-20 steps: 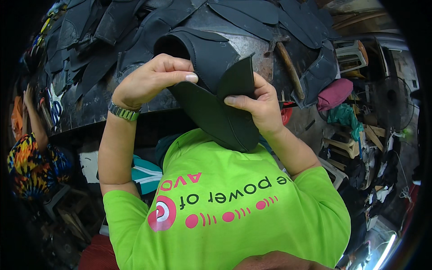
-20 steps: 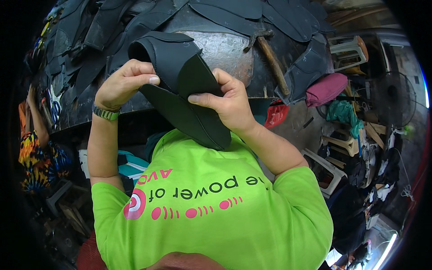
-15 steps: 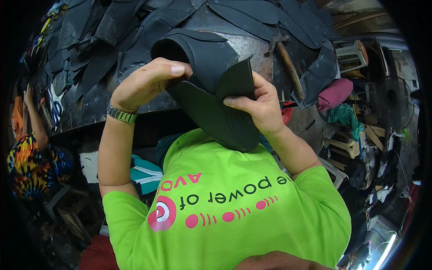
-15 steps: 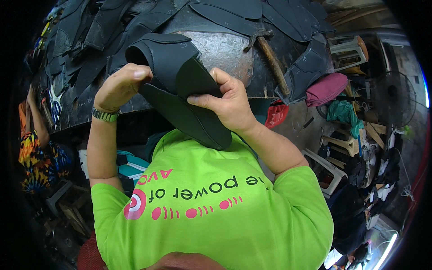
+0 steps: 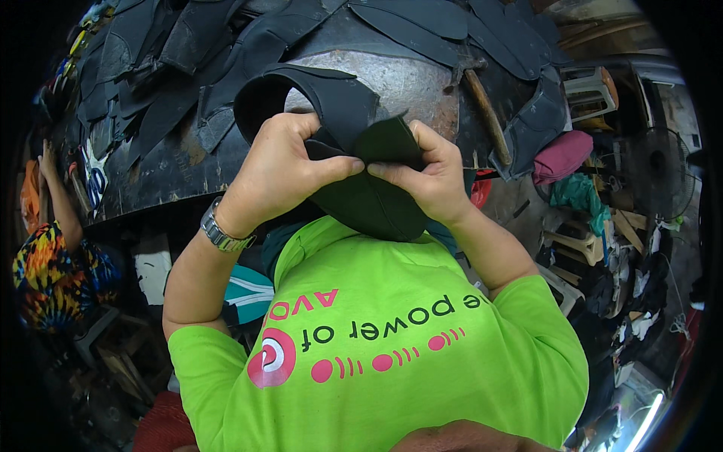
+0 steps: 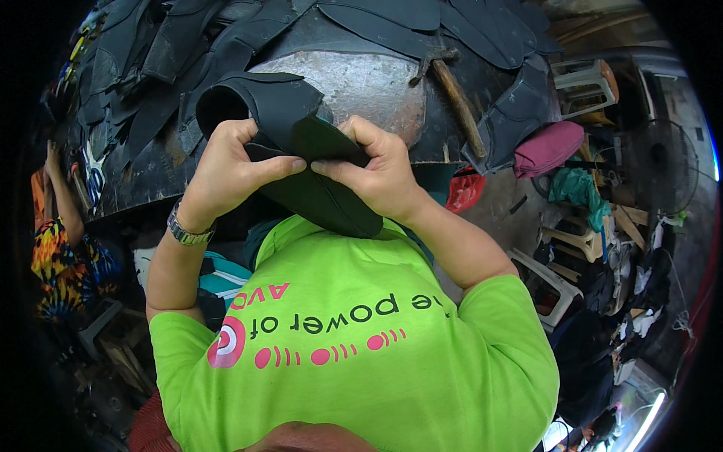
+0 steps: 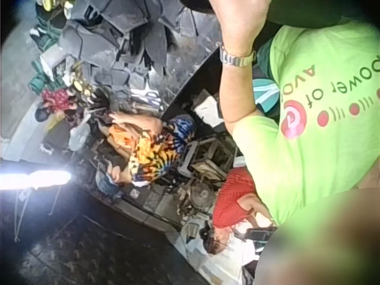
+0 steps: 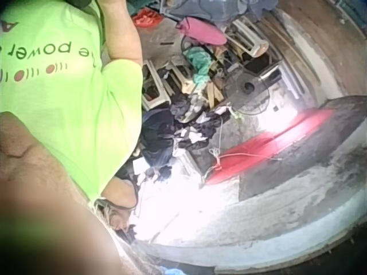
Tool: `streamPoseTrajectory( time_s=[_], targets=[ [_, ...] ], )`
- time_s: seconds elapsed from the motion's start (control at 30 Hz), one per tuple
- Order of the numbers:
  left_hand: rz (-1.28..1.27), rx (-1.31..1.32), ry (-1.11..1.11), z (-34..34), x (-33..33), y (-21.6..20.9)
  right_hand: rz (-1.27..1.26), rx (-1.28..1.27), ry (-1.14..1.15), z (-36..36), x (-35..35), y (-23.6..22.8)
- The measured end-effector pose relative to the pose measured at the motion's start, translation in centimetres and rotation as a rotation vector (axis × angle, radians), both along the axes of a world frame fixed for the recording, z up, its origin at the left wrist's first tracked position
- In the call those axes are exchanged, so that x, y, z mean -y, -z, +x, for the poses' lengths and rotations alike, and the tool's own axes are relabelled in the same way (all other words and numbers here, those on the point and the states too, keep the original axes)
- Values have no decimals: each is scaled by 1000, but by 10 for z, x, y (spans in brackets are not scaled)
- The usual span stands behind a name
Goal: The person assembles a pair of black slipper uppers by hand, aligning and pressing the side panels together, then using a hammer to tap the seams and edges into shape. The person repeats this process for a second slipper, handling multiple black rubber pieces and occasionally setting them aside on the workbench.
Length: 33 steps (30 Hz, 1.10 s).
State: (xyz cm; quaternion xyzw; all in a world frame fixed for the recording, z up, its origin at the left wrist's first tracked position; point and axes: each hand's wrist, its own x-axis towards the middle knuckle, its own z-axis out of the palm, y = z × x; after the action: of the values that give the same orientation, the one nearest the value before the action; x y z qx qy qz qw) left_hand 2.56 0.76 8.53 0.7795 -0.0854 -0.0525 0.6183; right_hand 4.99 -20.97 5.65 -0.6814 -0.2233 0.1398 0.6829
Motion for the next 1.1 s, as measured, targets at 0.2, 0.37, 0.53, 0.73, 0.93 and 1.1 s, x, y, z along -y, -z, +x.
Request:
streamPoseTrajectory(
  time_s=[0.2,0.37,0.53,0.73,0.93,1.1],
  targets=[
    [200,11,17,-3,-4,-6,-399,613,354,14,22,-45],
    [125,-28,14,-1,3,-7,-347,480,4,15,18,-53],
    [65,-48,-5,-6,2,-10,-94,848,42,6,7,-25],
    [50,-52,29,-7,3,-8,46,578,124,4,13,-3],
    [25,-22,39,-7,5,-6,142,241,93,-1,12,1],
    [131,158,81,-7,3,-9,285,10,149,-1,1,0]
  ],
)
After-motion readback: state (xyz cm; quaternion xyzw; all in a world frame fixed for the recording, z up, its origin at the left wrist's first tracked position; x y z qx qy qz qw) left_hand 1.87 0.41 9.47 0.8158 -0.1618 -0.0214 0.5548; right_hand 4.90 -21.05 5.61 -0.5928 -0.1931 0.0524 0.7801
